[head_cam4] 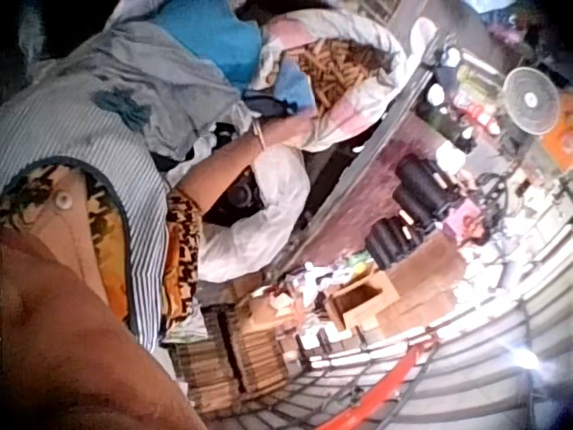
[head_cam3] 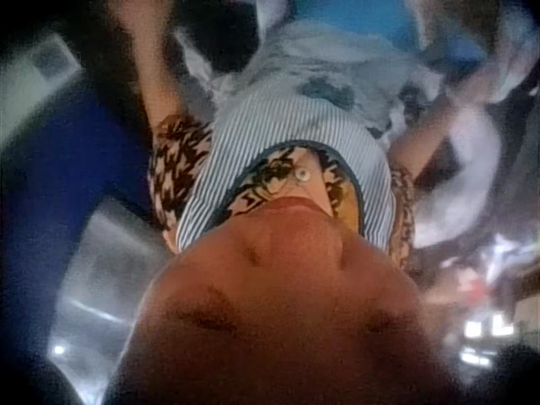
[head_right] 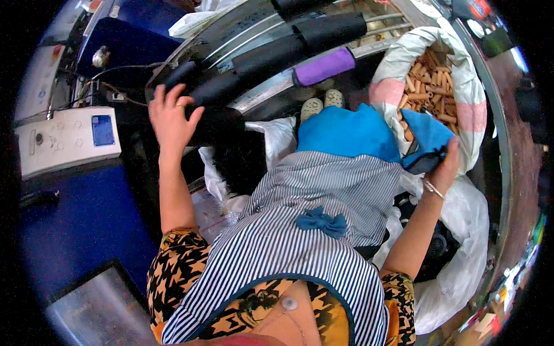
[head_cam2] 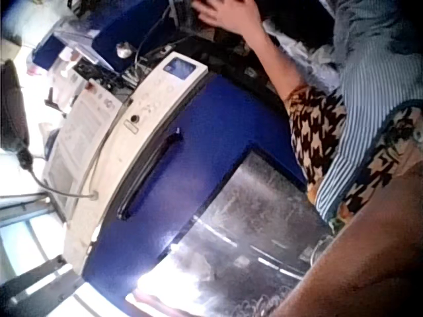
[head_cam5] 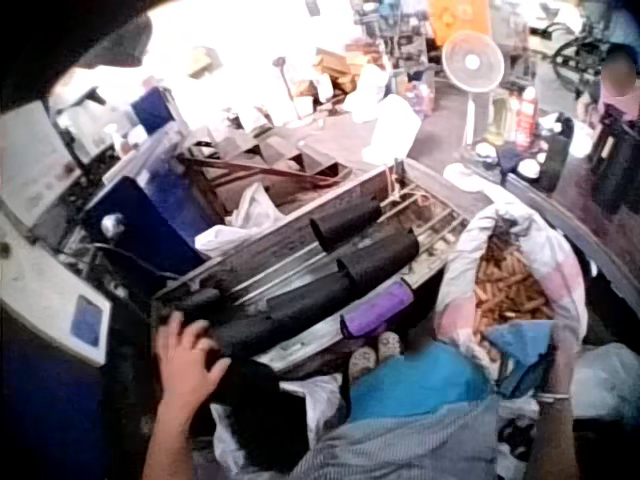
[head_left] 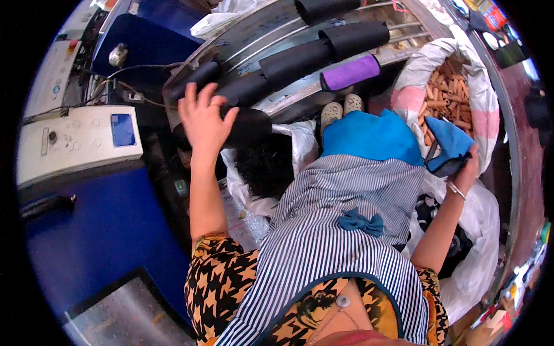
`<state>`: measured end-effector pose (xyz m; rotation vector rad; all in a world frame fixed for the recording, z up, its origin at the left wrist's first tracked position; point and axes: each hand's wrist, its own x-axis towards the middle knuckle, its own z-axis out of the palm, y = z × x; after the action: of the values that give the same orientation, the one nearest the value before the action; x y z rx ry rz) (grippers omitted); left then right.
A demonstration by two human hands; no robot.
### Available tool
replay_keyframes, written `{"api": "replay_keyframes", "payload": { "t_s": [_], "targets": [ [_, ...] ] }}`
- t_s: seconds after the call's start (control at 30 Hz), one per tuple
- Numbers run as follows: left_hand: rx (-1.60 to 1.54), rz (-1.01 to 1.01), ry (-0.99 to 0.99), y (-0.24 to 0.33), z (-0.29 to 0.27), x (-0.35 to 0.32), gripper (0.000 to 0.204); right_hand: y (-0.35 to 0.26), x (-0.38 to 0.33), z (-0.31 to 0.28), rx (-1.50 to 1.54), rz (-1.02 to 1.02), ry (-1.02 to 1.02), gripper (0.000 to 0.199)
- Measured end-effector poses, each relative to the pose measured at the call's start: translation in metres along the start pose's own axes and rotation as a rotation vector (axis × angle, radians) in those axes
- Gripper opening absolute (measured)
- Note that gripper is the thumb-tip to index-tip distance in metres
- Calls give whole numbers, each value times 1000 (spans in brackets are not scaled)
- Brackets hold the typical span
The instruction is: The person wipes down a black bottle body, picks up a wooden handle and a screw component, and fits the handle assembly onto the side of the bottle body.
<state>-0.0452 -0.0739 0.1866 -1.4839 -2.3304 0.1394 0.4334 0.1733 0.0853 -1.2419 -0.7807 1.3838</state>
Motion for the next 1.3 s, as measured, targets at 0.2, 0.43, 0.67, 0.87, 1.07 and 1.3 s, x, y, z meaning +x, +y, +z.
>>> {"api": "replay_keyframes", "payload": {
  "t_s": [0.2, 0.43, 0.67, 0.87, 1.07, 1.3],
  "targets": [
    [-237, -26, -129, -12, 6, -10, 28, 40, -55, 110, -570, -197, -498, 39],
    [-719, 13, 264, 36, -60, -41, 27, 15, -161, 230, -420, -1354, -1153, 21],
    [-752, -47, 544, 81, -64, -62, 27, 17, -183, 247, -280, -1200, -1011, 42],
    [-711, 167, 551, 76, -69, -56, 22, -7, -163, 242, -597, -1482, -1023, 45],
    [-600, 127, 662, 101, -72, -60, 15, -5, -100, 280, -548, -1352, -580, 32],
    [-685, -125, 859, 142, -48, -52, 27, 60, -127, 286, 959, 670, -794, 66]
  ]
}}
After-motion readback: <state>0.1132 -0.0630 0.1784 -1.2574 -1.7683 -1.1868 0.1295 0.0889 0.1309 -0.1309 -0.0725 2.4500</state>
